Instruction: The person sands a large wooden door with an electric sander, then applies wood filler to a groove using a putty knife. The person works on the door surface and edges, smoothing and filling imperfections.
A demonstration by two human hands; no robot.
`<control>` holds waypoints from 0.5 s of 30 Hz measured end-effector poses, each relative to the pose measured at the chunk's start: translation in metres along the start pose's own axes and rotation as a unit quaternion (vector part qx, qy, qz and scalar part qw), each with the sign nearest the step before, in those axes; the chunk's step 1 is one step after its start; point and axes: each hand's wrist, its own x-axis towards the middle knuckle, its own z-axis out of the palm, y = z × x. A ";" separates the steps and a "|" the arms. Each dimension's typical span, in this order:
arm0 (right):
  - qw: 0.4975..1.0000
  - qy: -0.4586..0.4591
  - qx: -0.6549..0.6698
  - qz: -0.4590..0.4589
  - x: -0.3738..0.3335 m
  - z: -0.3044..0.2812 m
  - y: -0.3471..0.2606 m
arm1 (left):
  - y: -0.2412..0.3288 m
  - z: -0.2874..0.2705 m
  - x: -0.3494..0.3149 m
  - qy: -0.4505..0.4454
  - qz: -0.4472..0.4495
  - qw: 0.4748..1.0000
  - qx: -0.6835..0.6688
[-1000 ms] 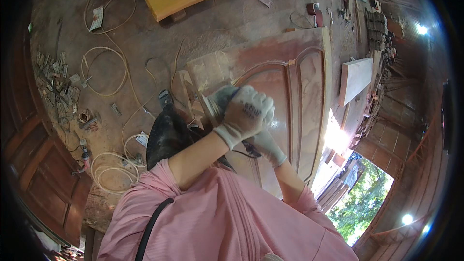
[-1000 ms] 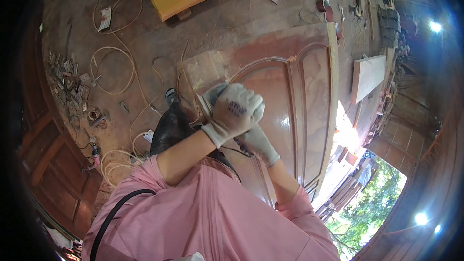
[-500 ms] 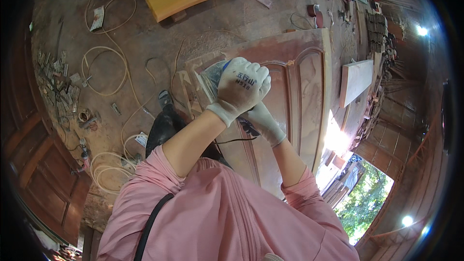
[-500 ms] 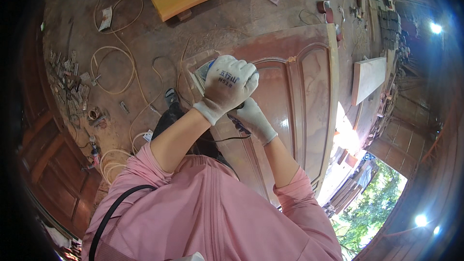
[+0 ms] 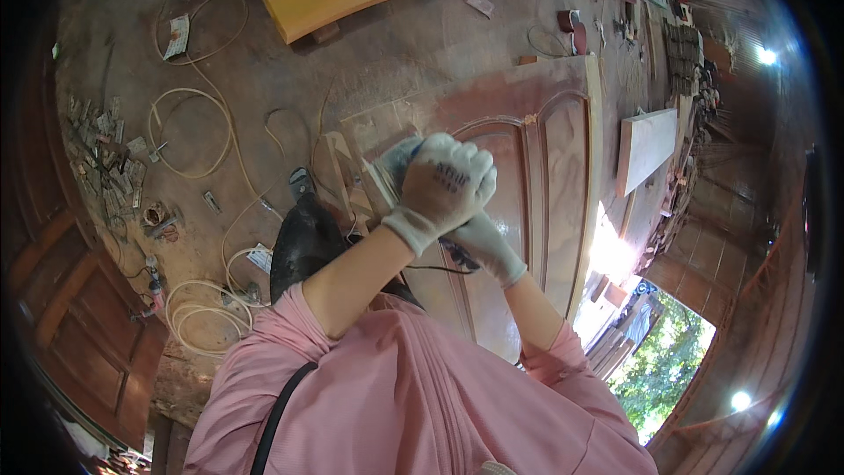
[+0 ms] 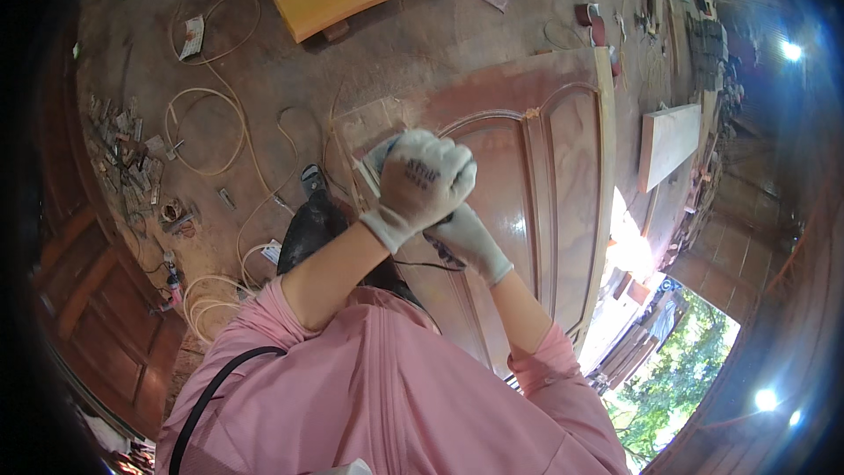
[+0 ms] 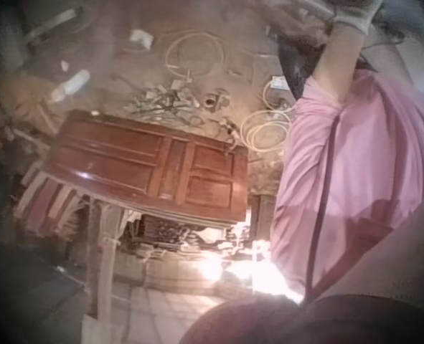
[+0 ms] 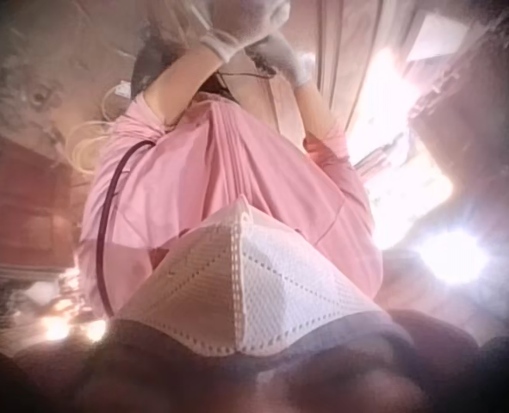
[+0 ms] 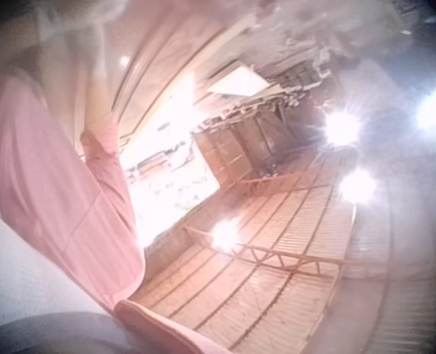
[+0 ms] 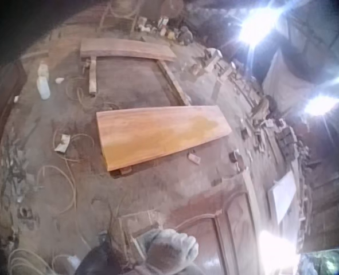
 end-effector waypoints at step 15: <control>0.988 -0.017 -0.126 0.088 0.018 0.016 -0.055 | -0.017 -0.036 0.003 0.072 -0.009 0.997 0.031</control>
